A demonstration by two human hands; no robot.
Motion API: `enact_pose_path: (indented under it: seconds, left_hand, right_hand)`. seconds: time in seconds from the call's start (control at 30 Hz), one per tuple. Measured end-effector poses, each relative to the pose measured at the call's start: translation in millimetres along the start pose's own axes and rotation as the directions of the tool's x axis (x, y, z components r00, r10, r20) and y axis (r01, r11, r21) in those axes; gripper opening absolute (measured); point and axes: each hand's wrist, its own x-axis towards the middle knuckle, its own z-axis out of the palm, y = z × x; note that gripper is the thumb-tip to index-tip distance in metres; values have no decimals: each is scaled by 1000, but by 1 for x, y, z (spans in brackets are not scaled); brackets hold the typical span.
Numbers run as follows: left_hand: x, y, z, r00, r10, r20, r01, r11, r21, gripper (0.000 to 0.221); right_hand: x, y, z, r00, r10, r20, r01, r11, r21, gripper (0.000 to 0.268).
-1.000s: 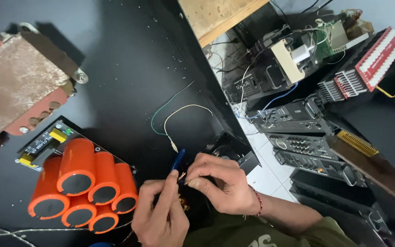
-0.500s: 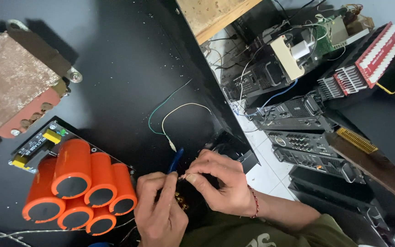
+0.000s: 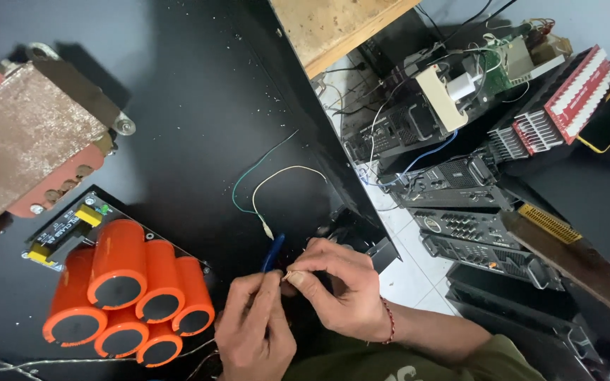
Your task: Repairing an electronic device by stripping, twisting, and soldering wires to a capacitor bank on a circuit board.
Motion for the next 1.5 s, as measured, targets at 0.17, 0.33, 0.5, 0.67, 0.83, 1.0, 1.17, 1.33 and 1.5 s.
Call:
enact_pose_path:
  seconds: [0.17,0.33,0.5,0.67,0.83,1.0,1.17,1.33,1.5]
  left_hand:
    - [3,3,-1,999,31,-17,-30,999,22,15]
    - [-8,-5,3,996,-86,-30,85,995,-60,13]
    - [-21,-14,7,973,-228,-23,222,962,-158,16]
    - [-17,-12,5,961,-276,-7,269,940,-211,14]
    - [-19,-16,3,964,-267,0,256,923,-287,16]
    - [-19,-16,-2,943,-317,98,327,839,-436,16]
    - [-9,-11,-10,942,-279,186,335,813,-476,16]
    - [-9,-14,-14,944,-262,201,328,822,-467,17]
    - [-6,-11,-16,953,-219,209,294,835,-464,17]
  right_hand:
    - [0,-1,-1,1000,-20,-7,20,999,-49,6]
    - [-1,-3,0,1000,6,10,-6,1000,-12,5]
    - [-7,-1,3,997,82,-5,-82,996,34,7]
    - [-7,-3,6,998,57,-18,-57,998,-1,8]
    - [6,-6,0,950,-294,104,310,931,-192,6]
    - [39,-11,-29,834,-393,387,462,881,-100,9]
    - [63,-13,-38,722,-449,526,545,838,-34,13]
    - [61,-15,-32,761,-284,583,349,937,1,12]
    - [66,-17,-30,706,-273,653,337,941,30,10]
